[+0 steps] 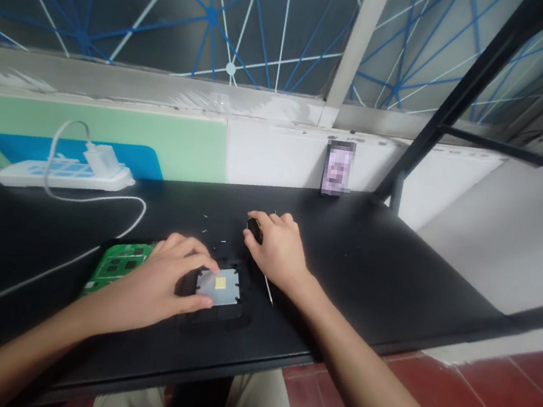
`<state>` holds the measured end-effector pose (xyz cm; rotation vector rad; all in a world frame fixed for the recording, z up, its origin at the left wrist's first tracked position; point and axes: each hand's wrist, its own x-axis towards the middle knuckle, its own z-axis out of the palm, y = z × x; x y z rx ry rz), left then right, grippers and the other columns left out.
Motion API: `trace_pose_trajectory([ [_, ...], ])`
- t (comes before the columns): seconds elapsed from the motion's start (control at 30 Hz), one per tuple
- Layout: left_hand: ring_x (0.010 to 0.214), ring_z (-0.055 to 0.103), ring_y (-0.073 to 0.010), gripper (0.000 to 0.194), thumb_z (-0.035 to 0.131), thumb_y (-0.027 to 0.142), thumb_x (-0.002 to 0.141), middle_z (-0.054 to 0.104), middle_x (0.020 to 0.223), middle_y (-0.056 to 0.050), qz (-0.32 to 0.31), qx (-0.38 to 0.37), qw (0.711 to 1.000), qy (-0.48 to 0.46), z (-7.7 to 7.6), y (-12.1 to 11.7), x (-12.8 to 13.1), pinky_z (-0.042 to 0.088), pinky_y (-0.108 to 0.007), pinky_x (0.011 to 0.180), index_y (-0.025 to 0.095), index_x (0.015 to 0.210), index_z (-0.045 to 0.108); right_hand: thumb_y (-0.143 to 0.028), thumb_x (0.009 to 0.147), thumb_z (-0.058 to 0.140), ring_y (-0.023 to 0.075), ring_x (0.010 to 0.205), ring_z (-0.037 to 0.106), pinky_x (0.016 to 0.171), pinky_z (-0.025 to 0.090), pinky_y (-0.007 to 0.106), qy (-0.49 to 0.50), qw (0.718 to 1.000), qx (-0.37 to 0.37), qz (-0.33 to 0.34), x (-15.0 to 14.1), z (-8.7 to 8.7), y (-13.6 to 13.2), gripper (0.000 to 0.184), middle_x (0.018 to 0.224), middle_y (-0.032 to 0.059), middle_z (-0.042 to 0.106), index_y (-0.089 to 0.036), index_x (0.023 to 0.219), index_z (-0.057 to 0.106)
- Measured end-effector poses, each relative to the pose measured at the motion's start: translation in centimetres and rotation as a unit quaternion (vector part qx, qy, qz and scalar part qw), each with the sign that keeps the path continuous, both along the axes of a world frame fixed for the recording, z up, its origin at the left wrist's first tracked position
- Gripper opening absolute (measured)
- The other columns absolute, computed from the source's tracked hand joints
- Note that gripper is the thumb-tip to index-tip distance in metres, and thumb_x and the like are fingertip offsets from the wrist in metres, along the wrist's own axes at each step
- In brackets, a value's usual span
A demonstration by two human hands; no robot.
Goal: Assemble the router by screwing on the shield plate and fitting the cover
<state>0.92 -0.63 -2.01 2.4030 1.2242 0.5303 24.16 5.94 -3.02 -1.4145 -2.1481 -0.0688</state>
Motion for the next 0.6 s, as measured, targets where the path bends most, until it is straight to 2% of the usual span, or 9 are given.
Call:
trace_pose_trajectory([
  [0.17, 0.107, 0.050, -0.0299, 0.021, 0.069, 0.039, 0.091, 0.062, 0.113, -0.004, 0.000, 0.008, 1.000, 0.004, 0.3, 0.1, -0.2, 0.039, -0.048, 0.094, 0.032, 0.111, 0.070, -0.034, 0.093, 0.058, 0.0171, 0.071, 0.053, 0.074, 0.050, 0.037, 0.176, 0.984, -0.003, 0.014, 0.2, 0.7, -0.1, 0.036, 0.079, 0.0018, 0.057, -0.021, 0.126, 0.065],
  [0.3, 0.104, 0.052, -0.0279, 0.021, 0.058, 0.025, 0.095, 0.063, 0.108, -0.004, -0.004, 0.032, 0.999, 0.013, 0.1, 0.3, -0.2, 0.040, -0.046, 0.091, 0.031, 0.110, 0.072, -0.038, 0.095, 0.058, 0.0137, 0.063, 0.048, 0.065, 0.050, 0.034, 0.300, 0.952, 0.044, 0.036, 0.2, 1.0, -0.1, 0.041, 0.081, 0.0007, 0.051, -0.023, 0.133, 0.060],
  [0.5, 0.098, 0.053, -0.0259, 0.030, 0.048, 0.011, 0.091, 0.065, 0.106, -0.004, 0.010, 0.099, 0.994, 0.053, -0.3, 1.2, -0.6, 0.041, -0.042, 0.083, 0.026, 0.102, 0.071, -0.046, 0.096, 0.056, 0.0150, 0.068, 0.057, 0.066, 0.055, 0.037, 0.360, 0.917, 0.161, 0.055, -1.0, 2.6, 1.8, 0.043, 0.102, 0.0067, 0.054, -0.028, 0.134, 0.050],
  [0.6, 0.093, 0.054, -0.0242, 0.029, 0.045, 0.005, 0.088, 0.068, 0.098, -0.003, 0.051, 0.128, 0.989, 0.046, -0.1, 1.6, -0.7, 0.041, -0.040, 0.081, 0.022, 0.092, 0.069, -0.045, 0.094, 0.059, 0.0165, 0.075, 0.061, 0.067, 0.056, 0.035, 0.401, 0.886, 0.213, 0.093, -1.8, 2.2, 3.2, 0.042, 0.103, 0.0047, 0.054, -0.033, 0.132, 0.044],
])
